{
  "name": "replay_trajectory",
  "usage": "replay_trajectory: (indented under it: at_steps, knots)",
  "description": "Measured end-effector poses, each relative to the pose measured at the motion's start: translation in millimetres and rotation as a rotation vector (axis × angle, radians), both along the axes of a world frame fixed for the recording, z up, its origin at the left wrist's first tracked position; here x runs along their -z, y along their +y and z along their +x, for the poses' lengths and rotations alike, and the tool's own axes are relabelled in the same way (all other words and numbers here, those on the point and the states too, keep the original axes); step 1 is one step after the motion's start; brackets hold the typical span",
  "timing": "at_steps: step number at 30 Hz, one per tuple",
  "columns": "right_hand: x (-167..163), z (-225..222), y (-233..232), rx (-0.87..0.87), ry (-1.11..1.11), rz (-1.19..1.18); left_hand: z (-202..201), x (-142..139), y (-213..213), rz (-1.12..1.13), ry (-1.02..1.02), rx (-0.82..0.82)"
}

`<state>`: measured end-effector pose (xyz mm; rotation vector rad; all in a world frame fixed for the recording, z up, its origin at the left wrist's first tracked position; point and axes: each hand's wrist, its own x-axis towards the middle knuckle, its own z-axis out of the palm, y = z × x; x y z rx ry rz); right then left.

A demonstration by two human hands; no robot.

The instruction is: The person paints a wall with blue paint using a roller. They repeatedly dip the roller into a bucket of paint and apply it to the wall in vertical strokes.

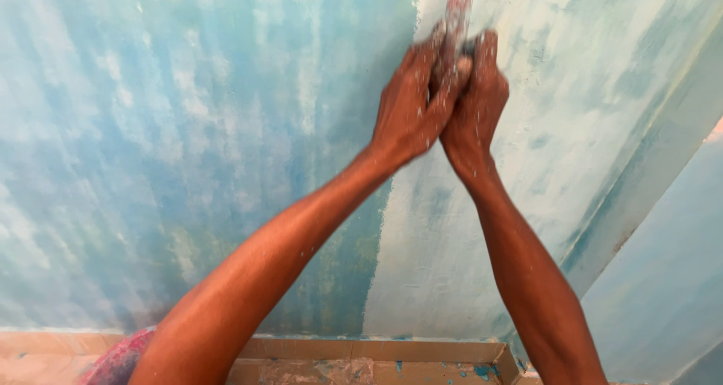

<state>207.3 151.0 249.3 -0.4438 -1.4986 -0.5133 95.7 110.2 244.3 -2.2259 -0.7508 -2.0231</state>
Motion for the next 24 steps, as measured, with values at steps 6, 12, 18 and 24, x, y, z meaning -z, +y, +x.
replay_trajectory:
  at_steps: [6, 12, 18, 24]
  knots:
    - [16, 4, -15, -0.185, 0.026, -0.087, 3, 12, -15, 0.006, -0.014, -0.008]
    - [-19, 6, 6, -0.157, 0.021, -0.093, 5, -24, -4, 0.032, -0.037, -0.029]
    - [18, 6, -13, 0.037, -0.058, 0.017, 3, 16, -24, -0.121, -0.007, -0.034]
    - [4, 8, -20, 0.079, -0.056, 0.002, 5, 9, -23, 0.044, -0.036, -0.055]
